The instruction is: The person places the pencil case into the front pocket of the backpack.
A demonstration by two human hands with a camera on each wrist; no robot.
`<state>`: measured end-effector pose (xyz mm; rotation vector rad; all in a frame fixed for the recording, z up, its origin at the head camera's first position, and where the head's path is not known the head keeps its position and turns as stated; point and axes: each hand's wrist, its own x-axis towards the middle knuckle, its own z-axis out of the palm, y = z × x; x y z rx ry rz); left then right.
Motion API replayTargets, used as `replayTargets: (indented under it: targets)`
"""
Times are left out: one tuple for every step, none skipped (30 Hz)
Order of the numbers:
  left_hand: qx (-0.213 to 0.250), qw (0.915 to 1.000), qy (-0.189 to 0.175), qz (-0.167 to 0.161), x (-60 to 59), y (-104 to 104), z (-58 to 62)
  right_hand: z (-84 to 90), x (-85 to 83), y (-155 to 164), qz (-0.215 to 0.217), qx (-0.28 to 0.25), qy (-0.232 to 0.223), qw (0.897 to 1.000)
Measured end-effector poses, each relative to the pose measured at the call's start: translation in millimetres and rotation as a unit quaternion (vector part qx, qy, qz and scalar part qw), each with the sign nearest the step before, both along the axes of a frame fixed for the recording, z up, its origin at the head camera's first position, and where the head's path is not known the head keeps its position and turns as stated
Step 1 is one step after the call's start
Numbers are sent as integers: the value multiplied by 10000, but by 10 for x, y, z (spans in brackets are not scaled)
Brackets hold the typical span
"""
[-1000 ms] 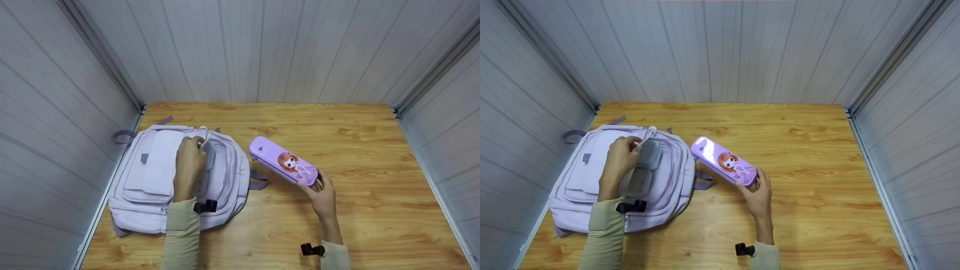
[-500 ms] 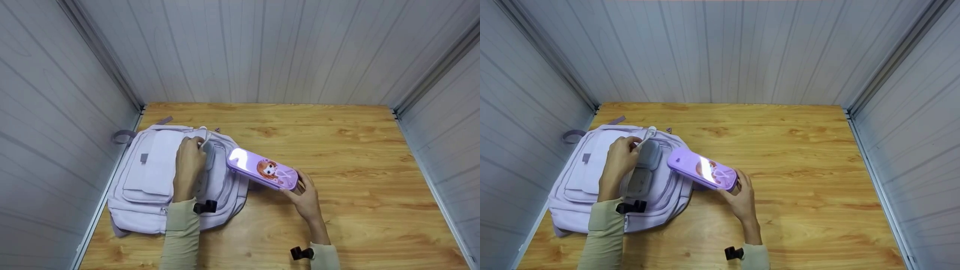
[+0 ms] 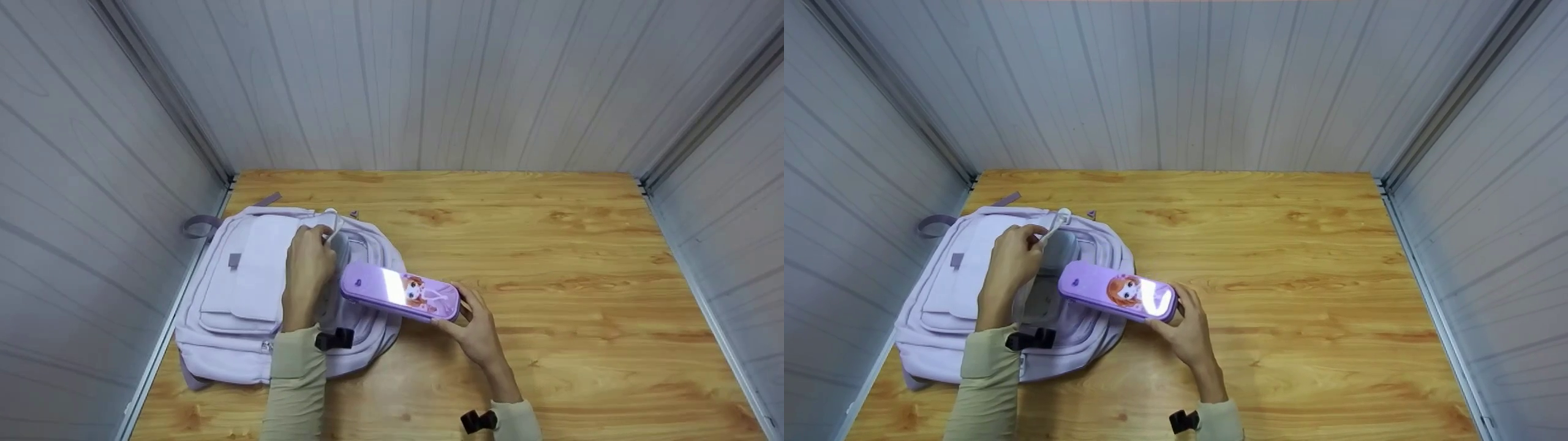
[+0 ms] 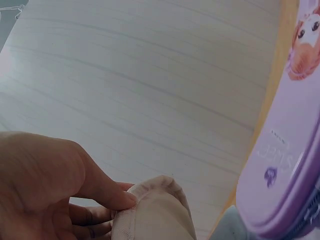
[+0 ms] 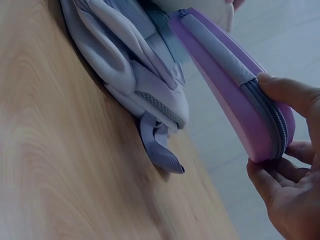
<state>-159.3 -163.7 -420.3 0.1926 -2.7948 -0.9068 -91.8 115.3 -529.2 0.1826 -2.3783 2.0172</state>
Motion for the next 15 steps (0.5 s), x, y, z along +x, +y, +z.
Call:
replayTargets:
  targets:
    - [4,10000,-11,2,0,0,0,-3,4,-17,36,-13,-21,10000]
    - [10,10000,-19,8,0,2,0,-6,7,-34,70,-21,-47,10000]
    - [20,10000,-31,16,-1,4,2,-10,9,-50,99,-38,-56,9999]
    - [32,10000,-42,21,-2,6,3,-12,11,-66,125,-60,-64,9999]
    - [37,10000,-48,25,-3,8,3,-15,12,-82,157,-82,-60,9998]
    - [45,10000,-55,25,-5,12,3,-17,15,-99,190,-97,-33,9998]
    - [50,10000,-64,29,-5,13,7,-20,15,-115,216,-112,-8,9997]
    - [49,10000,-73,31,-6,14,8,-25,14,-131,236,-107,15,9997]
    - [45,9999,-83,39,-6,14,9,-29,13,-149,266,-96,41,9996]
    - [36,9999,-91,40,-8,14,6,-34,13,-166,290,-85,55,9995]
    - [29,9999,-100,39,-9,14,5,-39,13,-184,321,-73,70,9994]
    - [27,9999,-106,45,-11,15,3,-42,13,-203,355,-65,90,9993]
    - [31,9999,-112,54,-12,14,3,-47,12,-221,390,-66,96,9992]
    - [34,9999,-113,59,-15,15,-1,-50,12,-240,436,-69,118,9990]
    - [35,9999,-102,54,-19,17,-1,-52,14,-259,476,-79,143,9987]
